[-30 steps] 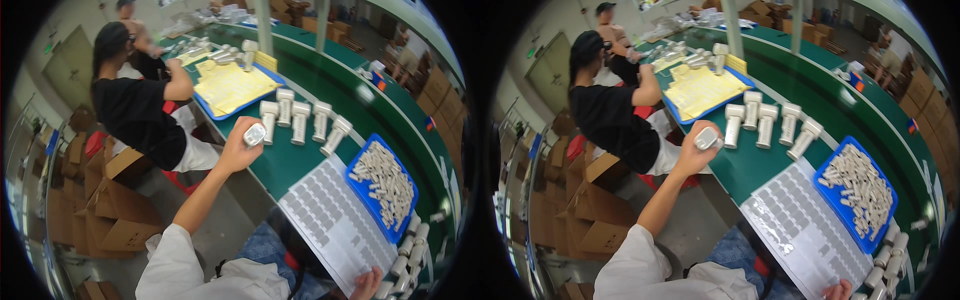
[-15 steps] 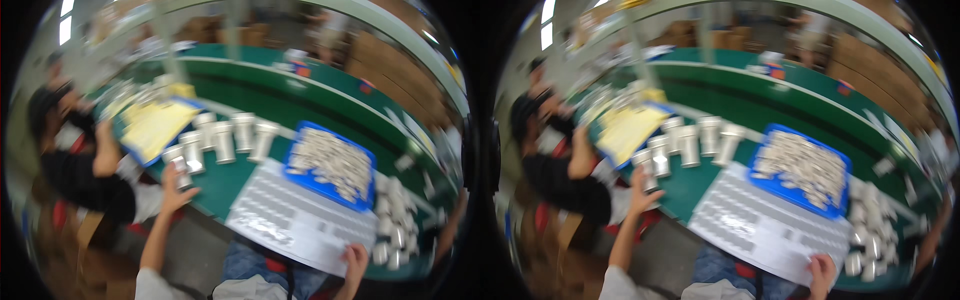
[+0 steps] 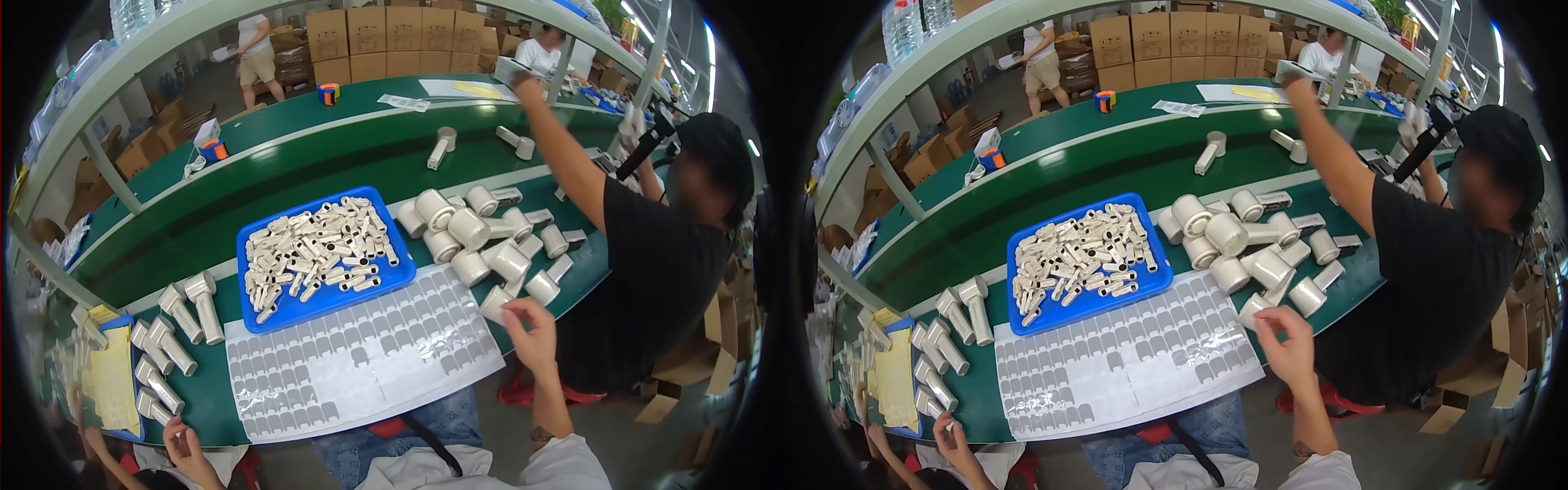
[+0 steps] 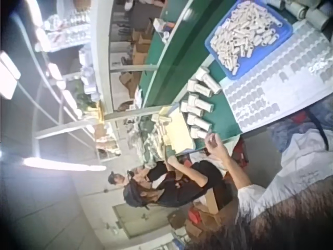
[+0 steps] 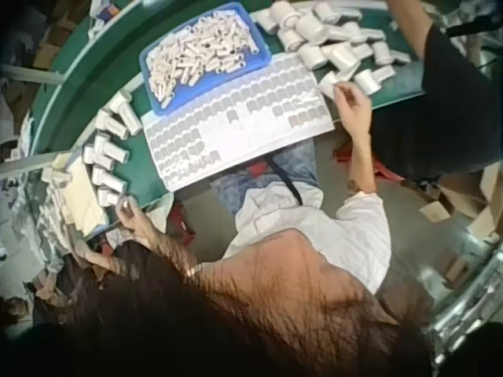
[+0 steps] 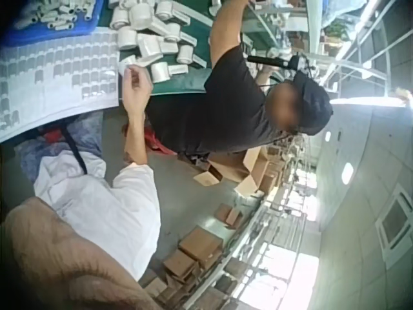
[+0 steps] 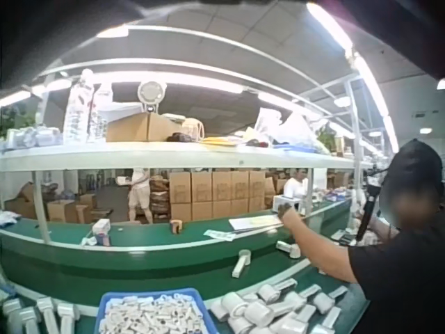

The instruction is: The person assembles small white electronic devices at a factory workstation. They pick up a cylindrical body and a circular component, insert the component into the body, and place the finished unit on the table. The process is repeated continuously with parts from a blue tray.

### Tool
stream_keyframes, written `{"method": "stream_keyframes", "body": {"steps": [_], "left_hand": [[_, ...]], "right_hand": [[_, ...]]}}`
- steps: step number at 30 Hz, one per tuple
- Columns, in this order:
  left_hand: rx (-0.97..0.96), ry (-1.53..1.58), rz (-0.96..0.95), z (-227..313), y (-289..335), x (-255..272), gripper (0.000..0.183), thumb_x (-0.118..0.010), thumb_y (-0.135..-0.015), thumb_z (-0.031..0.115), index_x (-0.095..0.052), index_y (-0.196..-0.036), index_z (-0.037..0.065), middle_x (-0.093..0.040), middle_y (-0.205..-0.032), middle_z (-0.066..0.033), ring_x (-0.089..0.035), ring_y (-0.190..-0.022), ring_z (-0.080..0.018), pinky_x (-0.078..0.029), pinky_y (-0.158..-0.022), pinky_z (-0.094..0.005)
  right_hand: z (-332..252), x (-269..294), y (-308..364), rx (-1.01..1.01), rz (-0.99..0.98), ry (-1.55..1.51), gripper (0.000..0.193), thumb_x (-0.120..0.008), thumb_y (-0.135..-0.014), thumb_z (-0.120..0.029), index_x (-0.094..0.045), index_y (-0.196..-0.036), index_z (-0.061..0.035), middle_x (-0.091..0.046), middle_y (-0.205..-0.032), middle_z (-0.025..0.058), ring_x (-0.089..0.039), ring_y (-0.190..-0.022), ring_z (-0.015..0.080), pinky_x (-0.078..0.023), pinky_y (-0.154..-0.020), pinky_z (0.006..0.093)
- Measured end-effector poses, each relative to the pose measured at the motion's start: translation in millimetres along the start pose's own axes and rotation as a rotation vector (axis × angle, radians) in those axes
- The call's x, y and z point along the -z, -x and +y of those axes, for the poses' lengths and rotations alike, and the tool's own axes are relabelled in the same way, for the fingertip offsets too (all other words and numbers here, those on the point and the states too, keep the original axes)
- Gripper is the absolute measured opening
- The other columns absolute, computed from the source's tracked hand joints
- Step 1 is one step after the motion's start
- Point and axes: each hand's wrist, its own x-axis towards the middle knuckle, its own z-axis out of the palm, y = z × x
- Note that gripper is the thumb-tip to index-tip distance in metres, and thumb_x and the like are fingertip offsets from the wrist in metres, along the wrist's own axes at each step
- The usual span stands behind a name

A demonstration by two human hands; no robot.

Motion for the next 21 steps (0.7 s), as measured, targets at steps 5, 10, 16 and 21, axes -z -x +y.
{"method": "stream_keyframes", "body": {"steps": [5,10,16,21], "left_hand": [[0.076,0.054,-0.009,52,-11,-59,0.011,-0.065,-0.083,-0.001,-0.06,-0.093,0.001,-0.062,-0.102,-0.0095,-0.059,-0.097,-0.0172,-0.047,-0.087,-0.0302],[0.114,0.05,-0.079,69,-5,-83,0.007,-0.071,-0.081,0.002,-0.066,-0.086,0.001,-0.067,-0.084,-0.0042,-0.063,-0.078,-0.0116,-0.051,-0.073,-0.0267],[0.15,0.156,-0.092,63,-17,-114,0.01,-0.072,-0.081,0.005,-0.067,-0.089,0.001,-0.068,-0.086,-0.0053,-0.064,-0.079,-0.0119,-0.052,-0.071,-0.0269],[0.169,0.126,-0.064,46,-20,-108,0.014,-0.073,-0.082,0.008,-0.067,-0.093,0.001,-0.069,-0.09,-0.0073,-0.065,-0.088,-0.016,-0.051,-0.082,-0.0306]], "right_hand": [[19,21,-8,-0.046,0.11,-0.124,0.01,-0.062,-0.089,0.0,-0.064,-0.098,0.0013,-0.063,-0.092,0.0043,-0.058,-0.081,0.0092,-0.046,-0.072,0.022],[57,20,-11,-0.047,0.059,-0.126,0.011,-0.059,-0.092,-0.002,-0.061,-0.102,0.0007,-0.058,-0.089,0.0013,-0.051,-0.076,0.0066,-0.042,-0.068,0.0205],[35,9,-41,0.024,-0.042,0.043,0.024,-0.063,-0.088,-0.004,-0.057,-0.111,-0.0003,-0.055,-0.096,0.0045,-0.05,-0.081,0.0117,-0.041,-0.07,0.0247],[45,13,-54,0.096,-0.111,0.265,0.044,-0.068,-0.081,-0.006,-0.053,-0.122,-0.0005,-0.054,-0.109,0.0097,-0.051,-0.089,0.0189,-0.043,-0.076,0.0298]]}}
